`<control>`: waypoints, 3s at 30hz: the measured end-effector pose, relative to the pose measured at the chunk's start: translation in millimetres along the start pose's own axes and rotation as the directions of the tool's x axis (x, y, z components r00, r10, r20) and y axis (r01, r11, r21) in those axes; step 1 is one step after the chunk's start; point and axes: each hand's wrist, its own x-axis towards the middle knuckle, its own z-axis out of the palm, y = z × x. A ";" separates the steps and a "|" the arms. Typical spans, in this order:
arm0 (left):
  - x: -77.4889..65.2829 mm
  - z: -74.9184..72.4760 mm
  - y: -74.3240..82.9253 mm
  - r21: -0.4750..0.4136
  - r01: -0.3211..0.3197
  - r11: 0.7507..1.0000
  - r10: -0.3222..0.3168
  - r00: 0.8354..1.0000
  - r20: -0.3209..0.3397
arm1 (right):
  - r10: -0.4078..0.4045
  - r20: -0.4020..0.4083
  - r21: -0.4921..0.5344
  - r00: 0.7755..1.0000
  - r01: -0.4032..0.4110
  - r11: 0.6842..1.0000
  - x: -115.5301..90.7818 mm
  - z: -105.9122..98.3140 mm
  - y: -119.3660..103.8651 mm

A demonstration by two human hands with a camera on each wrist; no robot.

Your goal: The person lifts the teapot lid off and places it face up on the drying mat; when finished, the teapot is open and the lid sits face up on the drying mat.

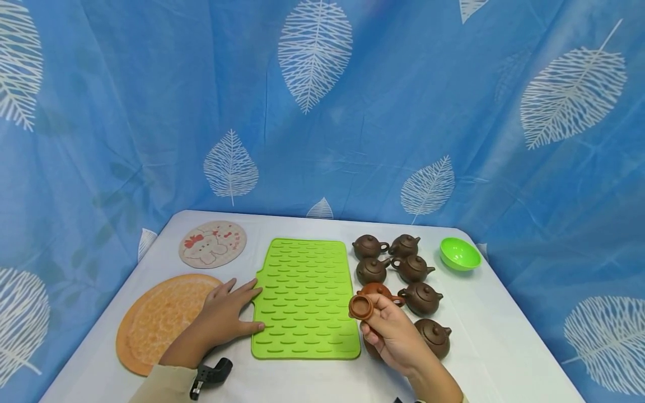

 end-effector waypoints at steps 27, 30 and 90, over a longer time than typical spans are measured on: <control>-0.4 -1.2 -1.0 0.004 0.000 1.000 0.000 1.000 -0.010 | 0.194 0.033 -0.025 0.981 -0.193 0.981 50.8 76.8 35.7; -0.9 -0.9 -0.9 0.009 0.003 1.000 -0.003 1.000 -0.007 | 0.196 0.002 -0.048 0.981 -0.196 0.979 57.6 82.3 42.5; -1.1 -1.2 3.2 0.014 0.014 1.000 -0.015 1.000 0.010 | 0.277 -0.169 -0.509 0.946 -0.324 0.797 66.9 102.6 51.6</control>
